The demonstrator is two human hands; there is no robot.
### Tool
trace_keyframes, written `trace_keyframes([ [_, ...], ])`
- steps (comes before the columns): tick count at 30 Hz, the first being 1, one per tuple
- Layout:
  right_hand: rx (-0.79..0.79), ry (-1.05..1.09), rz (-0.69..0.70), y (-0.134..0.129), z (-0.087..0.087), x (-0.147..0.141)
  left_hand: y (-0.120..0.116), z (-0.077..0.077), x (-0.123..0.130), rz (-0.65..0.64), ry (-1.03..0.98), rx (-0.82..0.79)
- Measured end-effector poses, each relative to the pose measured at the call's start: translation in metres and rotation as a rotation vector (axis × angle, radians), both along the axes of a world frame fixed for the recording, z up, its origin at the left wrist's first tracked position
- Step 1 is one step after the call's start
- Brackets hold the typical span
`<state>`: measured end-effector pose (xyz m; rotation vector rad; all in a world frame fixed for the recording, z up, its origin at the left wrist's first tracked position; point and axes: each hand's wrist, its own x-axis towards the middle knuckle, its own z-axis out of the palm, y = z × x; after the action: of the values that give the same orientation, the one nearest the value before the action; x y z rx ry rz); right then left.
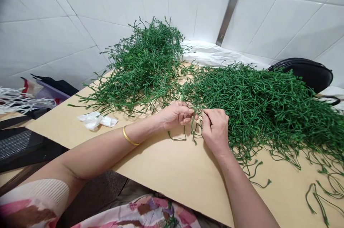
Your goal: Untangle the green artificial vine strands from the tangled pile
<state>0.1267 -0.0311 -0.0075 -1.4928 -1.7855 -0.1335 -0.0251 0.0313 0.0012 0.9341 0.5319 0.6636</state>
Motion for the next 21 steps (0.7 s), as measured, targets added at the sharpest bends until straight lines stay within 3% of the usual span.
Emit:
trace_keyframes([
  [5, 0.022, 0.008, -0.029, -0.0004, 0.0016, 0.0019, 0.0009, -0.0028, 0.0016, 0.036, 0.129, 0.033],
  [11, 0.011, -0.029, 0.071, -0.0018, 0.0027, -0.0014, 0.0002, -0.0018, 0.0033, 0.12, 0.189, 0.059],
  [17, -0.062, 0.116, 0.055, 0.0, 0.0016, -0.0006, 0.0006, 0.0008, 0.0006, -0.022, 0.062, -0.054],
  [21, 0.073, 0.043, -0.007, 0.0016, 0.0018, -0.0001, 0.0001, 0.0004, 0.001, -0.053, 0.024, -0.08],
])
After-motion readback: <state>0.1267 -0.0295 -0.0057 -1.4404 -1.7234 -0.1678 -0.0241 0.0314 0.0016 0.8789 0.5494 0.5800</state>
